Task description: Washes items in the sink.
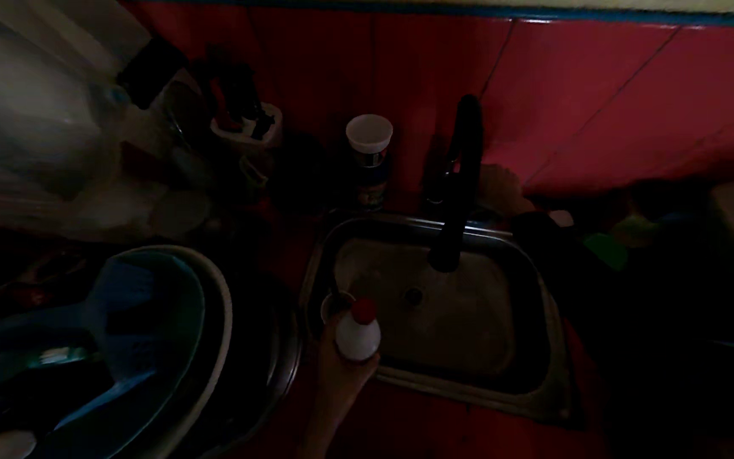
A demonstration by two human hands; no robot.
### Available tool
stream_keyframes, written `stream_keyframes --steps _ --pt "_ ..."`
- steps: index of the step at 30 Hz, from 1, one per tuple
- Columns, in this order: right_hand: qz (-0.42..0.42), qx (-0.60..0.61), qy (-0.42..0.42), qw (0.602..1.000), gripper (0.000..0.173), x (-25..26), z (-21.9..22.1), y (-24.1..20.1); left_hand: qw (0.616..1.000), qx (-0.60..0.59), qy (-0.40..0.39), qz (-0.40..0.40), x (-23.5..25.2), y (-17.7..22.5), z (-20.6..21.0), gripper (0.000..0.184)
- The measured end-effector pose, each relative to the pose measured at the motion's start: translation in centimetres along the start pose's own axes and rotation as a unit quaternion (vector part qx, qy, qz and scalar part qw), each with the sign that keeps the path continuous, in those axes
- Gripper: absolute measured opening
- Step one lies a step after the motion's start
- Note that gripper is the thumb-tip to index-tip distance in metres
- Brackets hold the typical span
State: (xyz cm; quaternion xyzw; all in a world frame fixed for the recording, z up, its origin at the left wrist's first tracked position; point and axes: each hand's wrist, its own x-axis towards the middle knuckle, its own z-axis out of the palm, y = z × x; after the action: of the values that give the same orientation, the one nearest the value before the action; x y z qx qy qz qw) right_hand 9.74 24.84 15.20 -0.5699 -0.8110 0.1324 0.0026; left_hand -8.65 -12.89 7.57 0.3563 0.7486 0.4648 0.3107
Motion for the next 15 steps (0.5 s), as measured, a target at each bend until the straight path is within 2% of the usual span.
stream_keyframes --steps 3,5,6,8,12,15 --pt "-0.020 0.112 -0.004 0.993 0.031 2.3 0.3 2.0 0.999 -0.007 -0.040 -0.006 -1.3 -0.3 0.5 0.092" --pt "0.002 0.174 0.013 0.985 0.038 1.6 1.5 2.8 0.999 -0.012 -0.039 -0.015 -1.8 -0.8 1.0 0.093" --pt "0.021 0.183 0.026 0.983 0.039 0.2 2.3 2.9 0.999 -0.008 -0.037 -0.018 -1.9 -1.0 1.2 0.093" --pt "0.037 0.189 0.030 0.981 0.030 -4.0 4.3 2.3 1.000 0.002 -0.029 -0.007 -2.0 -1.7 1.8 0.093" --pt "-0.051 0.283 -0.098 0.953 0.018 -15.3 8.4 -0.5 0.998 0.047 -0.043 -0.009 -2.1 -2.6 2.2 0.088" --pt "-0.055 0.376 -0.165 0.910 0.035 -19.9 8.3 -4.5 0.992 0.110 -0.054 0.018 -2.0 -2.4 2.5 0.086"
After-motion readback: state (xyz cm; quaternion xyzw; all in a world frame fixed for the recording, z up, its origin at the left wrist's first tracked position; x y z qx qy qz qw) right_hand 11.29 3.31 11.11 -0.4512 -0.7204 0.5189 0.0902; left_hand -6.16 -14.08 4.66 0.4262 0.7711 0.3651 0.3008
